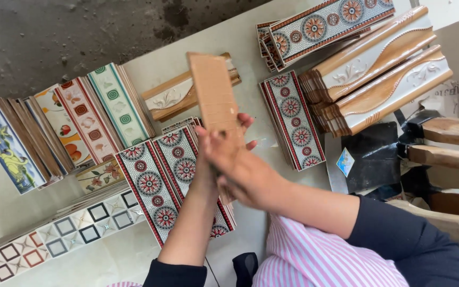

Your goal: Sanding and smoothing the edges of decorative ceramic tiles using a handheld abrasive block.

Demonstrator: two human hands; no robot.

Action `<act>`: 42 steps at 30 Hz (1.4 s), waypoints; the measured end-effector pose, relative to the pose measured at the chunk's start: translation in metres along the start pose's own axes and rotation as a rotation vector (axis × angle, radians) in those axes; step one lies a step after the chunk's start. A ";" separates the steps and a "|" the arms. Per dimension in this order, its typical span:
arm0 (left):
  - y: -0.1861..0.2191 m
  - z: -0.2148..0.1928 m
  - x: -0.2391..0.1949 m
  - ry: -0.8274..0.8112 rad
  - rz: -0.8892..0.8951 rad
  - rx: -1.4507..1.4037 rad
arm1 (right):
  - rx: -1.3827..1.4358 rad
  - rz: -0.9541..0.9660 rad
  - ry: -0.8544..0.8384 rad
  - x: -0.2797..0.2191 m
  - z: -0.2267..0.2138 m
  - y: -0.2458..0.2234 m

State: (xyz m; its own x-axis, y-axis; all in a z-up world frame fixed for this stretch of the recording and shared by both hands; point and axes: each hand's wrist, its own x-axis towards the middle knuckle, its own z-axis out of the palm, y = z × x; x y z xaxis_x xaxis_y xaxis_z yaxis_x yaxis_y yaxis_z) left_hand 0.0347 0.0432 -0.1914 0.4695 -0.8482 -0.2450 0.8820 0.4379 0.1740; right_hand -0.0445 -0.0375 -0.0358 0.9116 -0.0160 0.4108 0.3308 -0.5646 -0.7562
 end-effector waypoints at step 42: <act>0.017 0.140 -0.032 0.376 -0.056 0.101 | -0.090 0.582 -0.235 0.036 -0.125 0.004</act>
State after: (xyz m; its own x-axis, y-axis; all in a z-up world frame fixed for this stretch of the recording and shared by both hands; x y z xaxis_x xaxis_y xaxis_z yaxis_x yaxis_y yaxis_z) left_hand 0.0293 0.0365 -0.0469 0.4191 -0.6933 -0.5863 0.9072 0.3465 0.2388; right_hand -0.0412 -0.1439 0.0396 0.9687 -0.1655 -0.1849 -0.2474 -0.5856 -0.7719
